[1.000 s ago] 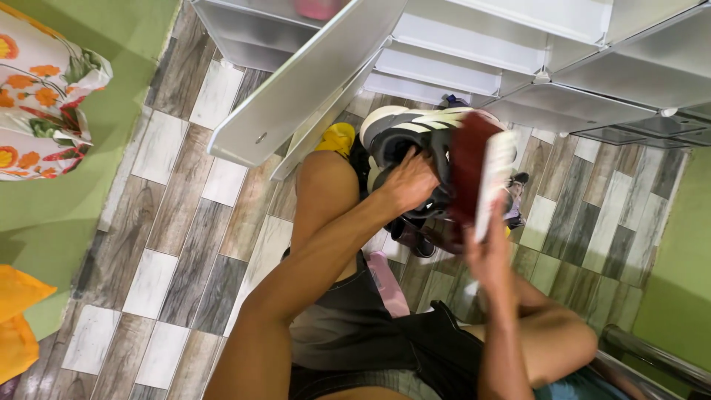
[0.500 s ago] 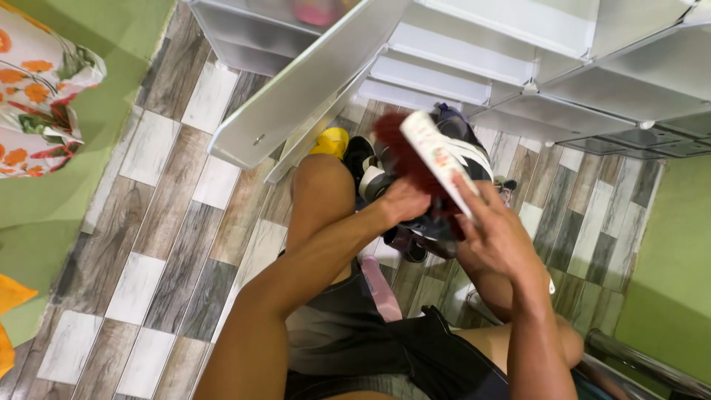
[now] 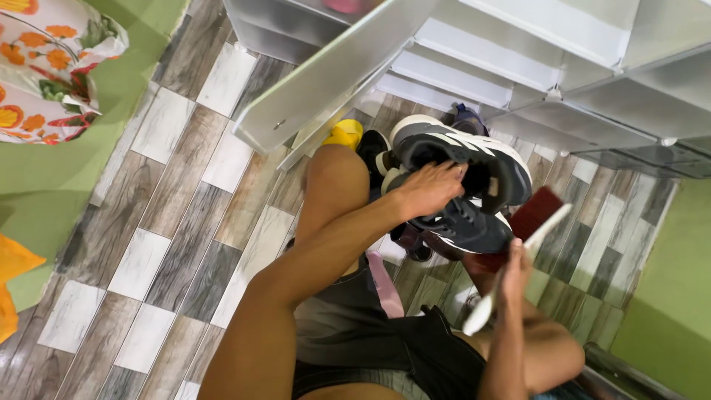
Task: Cleaning various shoes from a storage rack using a brush and cloth.
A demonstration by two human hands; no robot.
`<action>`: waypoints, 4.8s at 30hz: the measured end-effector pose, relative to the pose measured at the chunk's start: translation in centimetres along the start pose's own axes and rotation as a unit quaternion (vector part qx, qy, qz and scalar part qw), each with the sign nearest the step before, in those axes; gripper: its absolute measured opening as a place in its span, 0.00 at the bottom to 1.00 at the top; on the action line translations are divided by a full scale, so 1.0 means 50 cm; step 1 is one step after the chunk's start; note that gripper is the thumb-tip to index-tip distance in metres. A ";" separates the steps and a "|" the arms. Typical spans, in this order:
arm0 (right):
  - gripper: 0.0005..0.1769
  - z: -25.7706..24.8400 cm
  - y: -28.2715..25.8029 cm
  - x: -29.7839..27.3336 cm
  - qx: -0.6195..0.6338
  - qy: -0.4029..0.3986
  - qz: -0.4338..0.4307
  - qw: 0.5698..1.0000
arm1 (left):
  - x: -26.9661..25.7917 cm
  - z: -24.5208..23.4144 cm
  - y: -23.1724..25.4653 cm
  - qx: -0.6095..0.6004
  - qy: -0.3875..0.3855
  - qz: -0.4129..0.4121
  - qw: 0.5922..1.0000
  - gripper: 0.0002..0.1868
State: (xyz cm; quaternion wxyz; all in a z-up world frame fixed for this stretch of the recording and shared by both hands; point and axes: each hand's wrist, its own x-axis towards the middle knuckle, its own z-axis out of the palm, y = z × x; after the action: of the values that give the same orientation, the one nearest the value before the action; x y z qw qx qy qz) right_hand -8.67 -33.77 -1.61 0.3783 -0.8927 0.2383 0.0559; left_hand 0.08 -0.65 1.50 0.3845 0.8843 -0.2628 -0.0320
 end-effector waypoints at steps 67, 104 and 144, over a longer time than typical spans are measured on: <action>0.28 0.223 -0.040 -0.187 -0.174 0.010 -0.130 0.976 | 0.015 0.060 0.015 0.322 -0.030 -0.146 0.935 0.58; 0.27 0.171 -0.068 -0.186 -0.056 0.155 -0.176 0.971 | -0.121 0.145 0.042 0.085 -0.153 -0.219 0.960 0.28; 0.46 0.053 -0.124 -0.148 -0.103 0.082 -0.320 0.938 | -0.005 -0.057 -0.032 0.191 -0.065 0.035 0.979 0.16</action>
State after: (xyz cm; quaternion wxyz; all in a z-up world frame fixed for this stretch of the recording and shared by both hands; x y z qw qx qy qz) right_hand -12.06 -25.37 2.61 0.2609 -0.9575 -0.0365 -0.1172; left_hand 1.31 2.24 2.35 0.1919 0.9278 -0.3190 -0.0250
